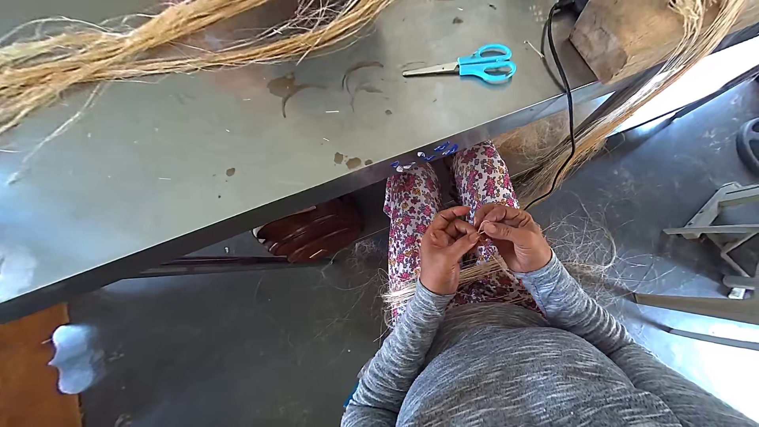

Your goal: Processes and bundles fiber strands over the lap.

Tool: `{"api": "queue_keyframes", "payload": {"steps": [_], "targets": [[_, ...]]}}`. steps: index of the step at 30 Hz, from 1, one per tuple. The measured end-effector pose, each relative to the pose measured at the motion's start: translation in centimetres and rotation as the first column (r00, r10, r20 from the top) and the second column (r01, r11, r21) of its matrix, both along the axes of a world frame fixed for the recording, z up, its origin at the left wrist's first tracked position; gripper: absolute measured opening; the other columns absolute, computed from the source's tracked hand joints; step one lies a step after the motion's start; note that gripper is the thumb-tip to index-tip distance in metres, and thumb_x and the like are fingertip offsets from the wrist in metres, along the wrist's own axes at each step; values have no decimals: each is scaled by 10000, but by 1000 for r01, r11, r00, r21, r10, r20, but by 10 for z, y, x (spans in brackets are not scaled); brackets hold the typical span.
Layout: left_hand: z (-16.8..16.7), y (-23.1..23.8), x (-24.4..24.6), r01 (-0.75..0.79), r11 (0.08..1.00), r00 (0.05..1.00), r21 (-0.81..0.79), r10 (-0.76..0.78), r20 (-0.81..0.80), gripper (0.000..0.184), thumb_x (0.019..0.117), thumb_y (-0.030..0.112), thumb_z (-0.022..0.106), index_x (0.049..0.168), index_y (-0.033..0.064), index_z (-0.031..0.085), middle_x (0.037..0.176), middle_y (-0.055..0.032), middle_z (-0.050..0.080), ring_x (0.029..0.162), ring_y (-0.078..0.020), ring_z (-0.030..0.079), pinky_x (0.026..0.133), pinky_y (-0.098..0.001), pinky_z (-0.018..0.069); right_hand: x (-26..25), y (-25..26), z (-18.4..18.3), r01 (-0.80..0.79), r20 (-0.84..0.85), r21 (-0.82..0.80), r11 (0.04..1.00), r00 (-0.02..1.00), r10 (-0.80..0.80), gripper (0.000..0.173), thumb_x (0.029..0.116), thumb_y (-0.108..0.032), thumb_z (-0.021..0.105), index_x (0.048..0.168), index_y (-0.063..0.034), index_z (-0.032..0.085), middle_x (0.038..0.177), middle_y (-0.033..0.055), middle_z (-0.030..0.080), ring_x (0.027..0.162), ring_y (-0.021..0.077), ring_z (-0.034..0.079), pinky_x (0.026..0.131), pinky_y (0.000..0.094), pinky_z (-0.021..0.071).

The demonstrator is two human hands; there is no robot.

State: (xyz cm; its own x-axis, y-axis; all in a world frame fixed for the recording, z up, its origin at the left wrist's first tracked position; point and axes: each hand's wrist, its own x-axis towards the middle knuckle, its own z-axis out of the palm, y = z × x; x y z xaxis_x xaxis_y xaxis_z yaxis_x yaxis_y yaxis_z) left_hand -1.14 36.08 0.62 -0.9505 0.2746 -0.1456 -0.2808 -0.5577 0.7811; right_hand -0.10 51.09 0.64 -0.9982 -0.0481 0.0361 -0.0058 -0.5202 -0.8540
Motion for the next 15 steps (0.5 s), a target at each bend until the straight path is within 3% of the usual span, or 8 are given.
{"api": "queue_keyframes", "payload": {"steps": [3, 7, 10, 15], "targets": [[4, 3, 0, -12, 1000, 1000, 1, 12, -7, 417, 834, -104, 648, 1213, 64, 614, 857, -10, 708, 736, -100, 696, 708, -284, 619, 2, -8, 2, 19, 130, -125, 992, 992, -3, 148, 930, -122, 668, 910, -173, 805, 1019, -24, 755, 853, 51, 694, 726, 238, 590], [14, 4, -5, -3, 1000, 999, 31, 2, 50, 395, 842, -141, 611, 1194, 39, 612, 849, -37, 708, 675, -121, 704, 632, -276, 625, -2, -11, 6, 69, 193, -154, 986, 980, -39, 187, 934, -59, 631, 949, -129, 804, 888, -2, 748, 686, 33, 653, 634, 203, 563], [19, 2, -6, 17, 999, 996, 45, -20, 81, 377, 833, -168, 609, 1150, 33, 641, 849, -38, 704, 686, -108, 693, 655, -258, 615, -7, -9, 6, 99, 180, -149, 984, 981, -72, 223, 926, -5, 623, 987, -120, 804, 912, 17, 761, 778, 66, 704, 719, 239, 599], [19, -5, -9, 37, 999, 996, 20, -38, 79, 385, 826, -169, 628, 1153, 30, 661, 891, -48, 723, 749, -107, 702, 717, -256, 613, -11, -11, 5, 94, 169, -161, 982, 983, -67, 221, 902, 15, 653, 982, -124, 805, 898, 16, 760, 789, 70, 706, 733, 246, 600]]}}
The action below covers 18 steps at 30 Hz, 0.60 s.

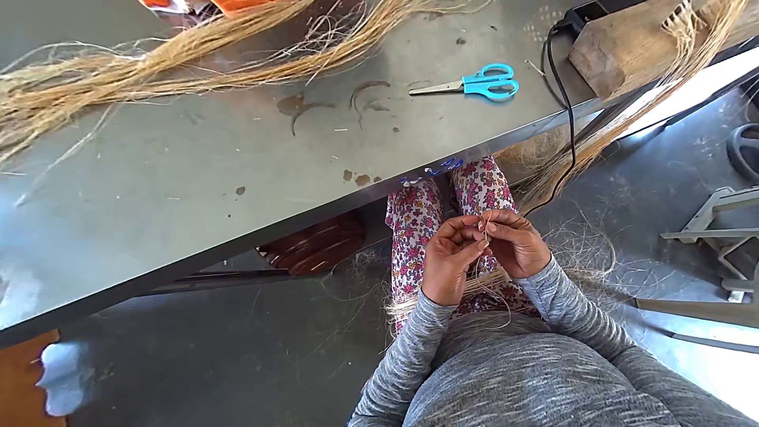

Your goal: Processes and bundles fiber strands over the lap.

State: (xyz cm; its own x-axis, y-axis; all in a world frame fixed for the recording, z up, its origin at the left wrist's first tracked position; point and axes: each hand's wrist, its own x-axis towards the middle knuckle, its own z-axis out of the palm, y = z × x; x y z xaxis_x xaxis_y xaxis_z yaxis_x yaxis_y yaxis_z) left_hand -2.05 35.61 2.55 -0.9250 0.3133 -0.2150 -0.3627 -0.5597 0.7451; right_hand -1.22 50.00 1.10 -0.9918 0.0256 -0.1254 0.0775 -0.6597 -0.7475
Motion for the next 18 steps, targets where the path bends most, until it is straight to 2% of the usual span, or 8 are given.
{"api": "queue_keyframes", "payload": {"steps": [2, 6, 11, 14, 18], "targets": [[1, -5, -1, 20, 999, 1000, -35, -21, -10, 422, 811, -167, 628, 1189, 20, 651, 912, -58, 741, 777, -108, 712, 745, -257, 609, -1, -1, 0, -5, -18, 6, 1000, 1000, 5, 229, 897, 22, 660, 1007, -122, 800, 896, 12, 756, 779, 66, 702, 740, 246, 601], [0, -11, -3, 27, 993, 997, -111, -34, -65, 471, 803, -157, 652, 1245, 3, 645, 853, -42, 746, 739, -89, 708, 740, -245, 607, -5, -2, 1, -7, -45, 46, 999, 999, 9, 243, 871, 27, 692, 1022, -133, 794, 889, 0, 748, 761, 62, 693, 716, 239, 596], [-11, -12, -3, -51, 972, 980, -231, 4, -201, 422, 804, -141, 717, 1197, 0, 656, 834, -13, 742, 733, -74, 702, 733, -247, 607, -8, -6, 4, 48, -31, 78, 996, 998, -46, 265, 859, 63, 679, 1006, -125, 795, 897, 5, 748, 796, 72, 697, 750, 256, 599], [-14, -11, -6, -96, 949, 961, -300, 10, -276, 379, 807, -144, 712, 1156, -5, 659, 826, -4, 744, 735, -69, 706, 738, -243, 607, -9, -10, 5, 89, 4, 109, 990, 996, -90, 280, 846, 83, 669, 987, -120, 800, 874, -15, 749, 778, 50, 686, 750, 246, 591], [-18, -8, -9, -102, 942, 940, -319, -13, -340, 322, 827, -107, 713, 1135, -33, 656, 835, -12, 749, 746, -72, 710, 731, -240, 605, -11, -6, 8, 120, 27, 93, 988, 992, -123, 264, 821, 106, 680, 970, -73, 803, 837, 18, 755, 755, 65, 692, 753, 252, 591]]}}
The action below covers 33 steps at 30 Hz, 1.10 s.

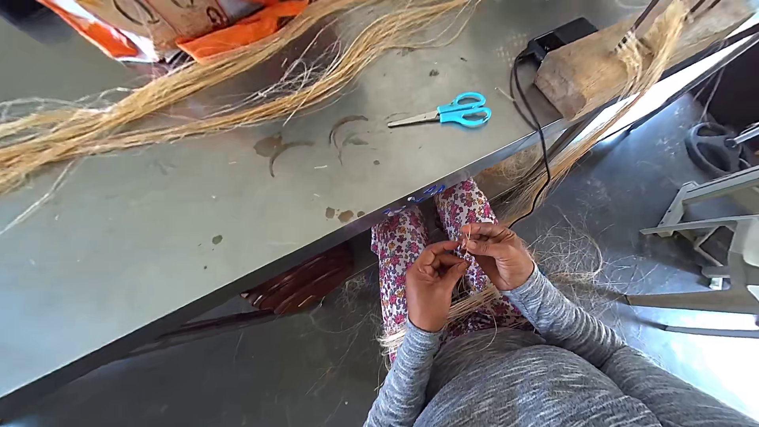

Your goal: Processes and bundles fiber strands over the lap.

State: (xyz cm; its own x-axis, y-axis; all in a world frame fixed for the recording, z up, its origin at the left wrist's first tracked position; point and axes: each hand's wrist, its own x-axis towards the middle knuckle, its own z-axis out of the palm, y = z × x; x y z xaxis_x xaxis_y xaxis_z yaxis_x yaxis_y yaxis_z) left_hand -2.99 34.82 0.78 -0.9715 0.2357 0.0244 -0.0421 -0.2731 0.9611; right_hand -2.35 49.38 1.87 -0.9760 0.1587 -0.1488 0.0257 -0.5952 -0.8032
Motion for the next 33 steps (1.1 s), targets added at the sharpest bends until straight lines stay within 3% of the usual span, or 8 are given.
{"api": "queue_keyframes", "payload": {"steps": [4, 7, 12, 16, 20, 23, 28, 33], "targets": [[-1, 5, 4, 184, 979, 979, 84, -190, 77, 335, 852, -91, 663, 1182, -61, 621, 854, 0, 728, 760, -84, 703, 744, -256, 605, -7, 32, 22, 25, -165, 138, 990, 986, -2, 234, 894, 4, 661, 1020, -141, 794, 864, -5, 754, 783, 89, 708, 758, 277, 603], [4, 8, 11, 268, 952, 933, 150, -295, 207, 274, 904, -106, 571, 1169, -58, 624, 882, -31, 726, 748, -127, 726, 727, -297, 641, -26, 84, 52, 232, -325, 395, 889, 940, -101, 248, 958, 10, 579, 1088, -100, 759, 890, -10, 766, 764, 103, 723, 745, 301, 626], [1, 11, 17, 243, 969, 943, 48, -248, 220, 239, 912, -104, 574, 1121, -35, 667, 880, -33, 721, 688, -85, 689, 625, -232, 603, -78, 187, 109, 615, -473, 699, 364, 780, -410, 218, 897, 13, 684, 1104, 53, 630, 877, 29, 707, 704, 112, 702, 699, 318, 633], [-4, 15, 24, 239, 970, 959, -53, -228, 169, 241, 898, -98, 605, 1122, -40, 676, 855, -24, 720, 665, -73, 682, 607, -220, 591, -109, 225, 147, 498, -398, 865, 59, 754, -522, 269, 926, -36, 671, 1166, 81, 638, 1001, 148, 701, 799, 166, 715, 775, 336, 616], [-3, 18, 29, 245, 962, 964, -123, -227, 140, 233, 888, -99, 614, 1100, -34, 684, 854, -14, 719, 668, -54, 677, 606, -200, 581, -134, 240, 153, 318, -368, 930, -186, 779, -508, 243, 966, -49, 602, 1170, 30, 706, 1106, 189, 726, 1023, 258, 700, 971, 406, 527], [-2, 17, 31, 242, 961, 967, -134, -228, 114, 226, 887, -95, 610, 1090, -36, 690, 853, -12, 721, 676, -50, 684, 617, -199, 587, -144, 244, 153, 271, -363, 930, -248, 785, -503, 237, 979, -58, 591, 1160, 21, 722, 1140, 202, 719, 1099, 305, 677, 1031, 440, 481], [-2, 19, 32, 226, 963, 972, -144, -213, 102, 220, 890, -91, 612, 1084, -31, 696, 856, -22, 723, 666, -58, 685, 602, -202, 587, -146, 241, 152, 298, -428, 893, -337, 794, -432, 243, 988, -34, 543, 1123, 37, 733, 1153, 225, 707, 1113, 339, 670, 1028, 450, 482], [0, 22, 33, 217, 960, 975, -179, -204, 86, 212, 884, -92, 621, 1074, -37, 698, 853, -21, 722, 652, -46, 678, 593, -193, 583, -146, 236, 157, 181, -354, 894, -411, 847, -396, 256, 986, 9, 501, 1103, 74, 719, 1198, 274, 667, 1153, 417, 642, 1019, 518, 483]]}}
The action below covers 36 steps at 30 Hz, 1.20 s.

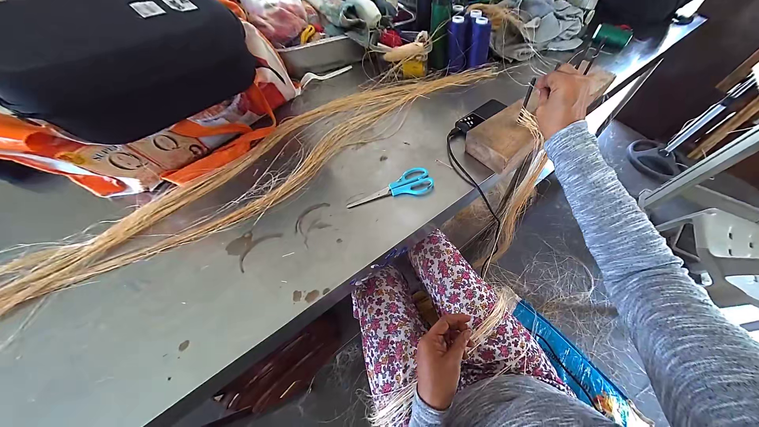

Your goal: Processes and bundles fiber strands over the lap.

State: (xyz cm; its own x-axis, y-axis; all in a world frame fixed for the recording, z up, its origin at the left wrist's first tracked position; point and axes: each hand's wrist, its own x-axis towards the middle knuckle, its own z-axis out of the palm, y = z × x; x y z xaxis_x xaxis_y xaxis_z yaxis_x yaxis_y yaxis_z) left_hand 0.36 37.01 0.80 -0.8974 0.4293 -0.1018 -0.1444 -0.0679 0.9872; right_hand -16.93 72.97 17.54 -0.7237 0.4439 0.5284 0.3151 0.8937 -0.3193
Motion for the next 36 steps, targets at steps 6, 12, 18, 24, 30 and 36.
{"api": "queue_keyframes", "payload": {"steps": [6, 12, 18, 24, 30, 36], "targets": [[-1, 1, 2, 17, 999, 999, -39, -19, -44, 208, 880, -82, 634, 1068, -30, 706, 865, -24, 735, 660, -40, 681, 599, -185, 579, 2, 0, -13, -31, 194, 36, 999, 981, 24, 257, 976, 61, 493, 1117, 101, 704, 1263, 318, 613, 1207, 475, 598, 1042, 574, 462], [1, -7, 2, 30, 996, 998, -89, -34, -44, 202, 892, -59, 659, 1082, -24, 719, 875, -22, 759, 651, -23, 678, 587, -173, 567, 54, 1, -32, -58, 139, -29, 998, 988, 61, 285, 979, 61, 498, 1170, 84, 709, 1245, 320, 638, 1172, 484, 624, 1019, 601, 480], [5, -47, -5, 96, 950, 969, -296, -157, -189, 212, 944, 38, 618, 1100, 8, 758, 812, 34, 752, 630, 45, 628, 589, -129, 515, 158, 56, -76, 186, 294, -73, 980, 943, -157, 313, 1033, -21, 464, 1233, 99, 672, 1250, 384, 620, 1200, 574, 580, 1032, 701, 413], [10, -94, -20, 70, 866, 930, -496, -236, -280, 201, 954, 87, 626, 1068, 15, 775, 870, -21, 769, 737, -12, 698, 709, -191, 582, 283, 157, -155, 557, 562, -12, 831, 691, -455, 304, 995, -44, 552, 1238, 119, 636, 1268, 456, 558, 1233, 658, 499, 987, 810, 355], [12, -115, -23, -177, 817, 938, -549, -30, -346, 204, 953, 86, 655, 1111, -2, 750, 893, -49, 747, 715, -20, 660, 693, -221, 562, 350, 177, -206, 725, 770, 38, 688, 417, -483, 394, 1006, -88, 535, 1363, 74, 580, 1416, 340, 543, 1382, 473, 480, 1141, 628, 344], [8, -101, -2, -243, 863, 924, -443, 68, -376, 236, 940, 49, 662, 1157, -27, 713, 972, -56, 731, 775, 8, 656, 720, -162, 554, 317, 109, -296, 638, 922, -86, 765, 341, -181, 403, 1023, -167, 618, 1287, 137, 611, 1390, 389, 535, 1372, 528, 464, 1133, 659, 342]]}}
